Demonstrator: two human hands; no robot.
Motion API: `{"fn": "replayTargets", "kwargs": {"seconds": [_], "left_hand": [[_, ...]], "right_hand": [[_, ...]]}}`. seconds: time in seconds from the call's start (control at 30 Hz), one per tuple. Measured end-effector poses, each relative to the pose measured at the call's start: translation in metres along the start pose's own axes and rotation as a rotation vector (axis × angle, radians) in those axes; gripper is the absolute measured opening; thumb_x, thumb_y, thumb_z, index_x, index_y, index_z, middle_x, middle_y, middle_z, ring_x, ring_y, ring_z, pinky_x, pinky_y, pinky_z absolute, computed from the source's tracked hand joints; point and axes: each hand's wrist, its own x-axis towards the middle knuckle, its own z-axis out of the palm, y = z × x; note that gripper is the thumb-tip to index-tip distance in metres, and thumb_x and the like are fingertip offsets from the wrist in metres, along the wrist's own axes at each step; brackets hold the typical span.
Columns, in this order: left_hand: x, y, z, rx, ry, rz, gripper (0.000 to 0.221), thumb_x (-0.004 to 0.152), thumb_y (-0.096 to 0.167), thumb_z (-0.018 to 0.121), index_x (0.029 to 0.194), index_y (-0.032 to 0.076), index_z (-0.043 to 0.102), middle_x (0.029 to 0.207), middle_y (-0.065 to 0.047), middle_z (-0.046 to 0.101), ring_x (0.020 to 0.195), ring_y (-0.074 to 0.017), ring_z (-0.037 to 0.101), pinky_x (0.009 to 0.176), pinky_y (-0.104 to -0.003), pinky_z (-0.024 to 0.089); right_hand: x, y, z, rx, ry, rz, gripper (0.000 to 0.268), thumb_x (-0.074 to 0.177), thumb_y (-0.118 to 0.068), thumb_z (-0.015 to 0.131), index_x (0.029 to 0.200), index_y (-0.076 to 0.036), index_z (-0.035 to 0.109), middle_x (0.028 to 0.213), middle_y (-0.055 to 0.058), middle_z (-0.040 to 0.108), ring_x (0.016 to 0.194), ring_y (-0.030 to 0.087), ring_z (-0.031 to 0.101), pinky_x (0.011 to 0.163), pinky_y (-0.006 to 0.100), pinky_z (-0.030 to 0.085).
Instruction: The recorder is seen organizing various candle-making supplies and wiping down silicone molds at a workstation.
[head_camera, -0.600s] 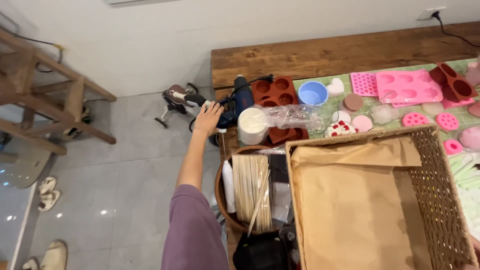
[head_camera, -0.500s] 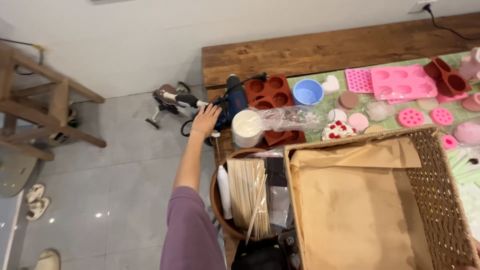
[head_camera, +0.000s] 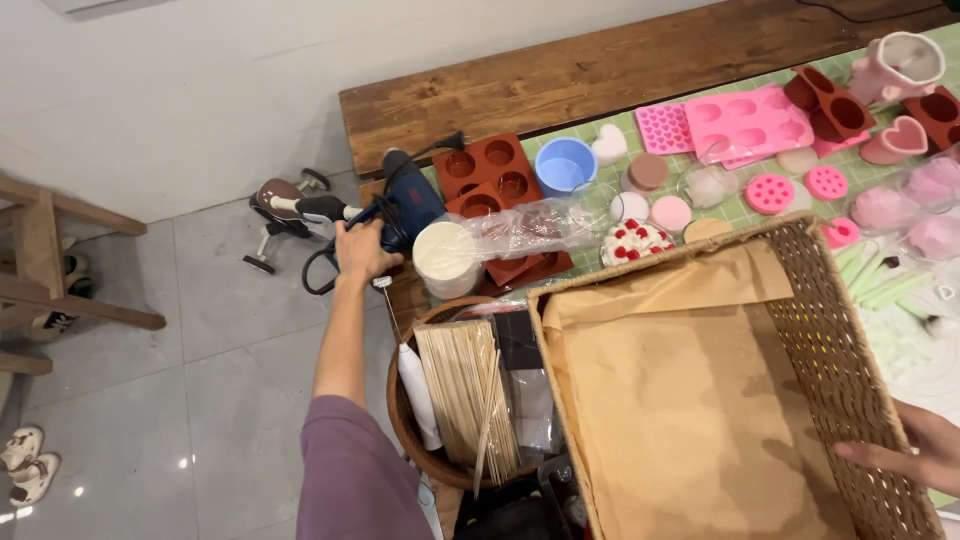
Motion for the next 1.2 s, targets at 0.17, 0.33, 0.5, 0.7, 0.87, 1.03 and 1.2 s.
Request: {"fn": "replayTargets", "kwargs": {"seconds": [0.17,0.33,0.5,0.7,0.87,1.03,1.2], "left_hand": [[-0.002,-0.038,-0.024,-0.211,0.186,-0.078,0.079,0.060,0.050,0.087,0.126,0.010,0.070,0.111,-0.018,0.074,0.112,-0.0373,0.061,0.112,-0.046,0.029],[-0.020,-0.054,-0.115,-0.315,0.423,-0.069,0.079,0.061,0.048,0.089,0.126,0.007,0.072,0.114,-0.023,0.073,0.115,-0.0433,0.056,0.112,-0.049,0.032],[-0.128,0.017,-0.269,-0.378,0.566,0.005,0.063,0.067,0.036,0.088,0.119,0.003,0.076,0.107,-0.025,0.072,0.104,-0.0400,0.061,0.096,-0.048,0.050],[-0.269,0.139,-0.359,-0.398,0.557,0.240,0.045,0.072,0.034,0.083,0.103,0.002,0.076,0.085,-0.009,0.074,0.076,-0.0195,0.073,0.074,-0.034,0.057],[-0.335,0.231,-0.357,-0.242,0.596,0.558,0.043,0.058,0.034,0.088,0.086,0.006,0.072,0.075,-0.007,0.070,0.069,-0.0235,0.062,0.068,-0.035,0.050],[-0.374,0.295,-0.411,-0.529,0.411,0.590,0.039,0.062,0.030,0.082,0.090,0.005,0.070,0.071,-0.007,0.064,0.066,-0.0187,0.057,0.061,-0.031,0.046],[-0.380,0.342,-0.442,-0.614,0.399,0.554,0.034,0.072,0.027,0.078,0.091,0.003,0.062,0.075,-0.007,0.061,0.064,-0.0161,0.054,0.056,-0.032,0.042]], "right_hand": [[-0.021,-0.041,0.010,-0.110,0.037,-0.021,0.065,0.082,-0.022,0.089,0.139,-0.009,0.061,0.124,0.012,0.074,0.112,0.022,0.077,0.103,0.040,0.059],[-0.027,-0.028,0.012,-0.080,-0.037,-0.197,0.085,0.085,-0.024,0.084,0.157,-0.016,0.040,0.138,0.009,0.064,0.115,0.023,0.073,0.101,0.040,0.057],[-0.081,-0.073,0.036,-0.138,0.070,-0.415,0.102,0.077,-0.026,0.084,0.163,-0.020,0.030,0.149,0.006,0.056,0.136,0.016,0.049,0.112,0.034,0.037],[-0.055,-0.042,0.053,0.071,0.158,-0.556,0.093,0.073,-0.005,0.068,0.159,-0.013,0.033,0.159,0.006,0.042,0.146,0.018,0.036,0.116,0.032,0.028],[-0.069,-0.063,0.063,0.428,0.141,-0.591,0.097,0.065,0.003,0.057,0.159,-0.012,0.038,0.155,0.004,0.049,0.140,0.016,0.044,0.107,0.031,0.038],[-0.075,-0.068,0.062,0.464,0.056,-0.581,0.094,0.069,0.000,0.057,0.160,-0.015,0.037,0.153,0.005,0.051,0.133,0.020,0.048,0.101,0.034,0.042],[-0.100,-0.088,0.069,0.290,0.187,-0.717,0.084,0.086,-0.021,0.067,0.160,-0.013,0.029,0.159,0.007,0.041,0.145,0.019,0.040,0.114,0.032,0.032]]}}
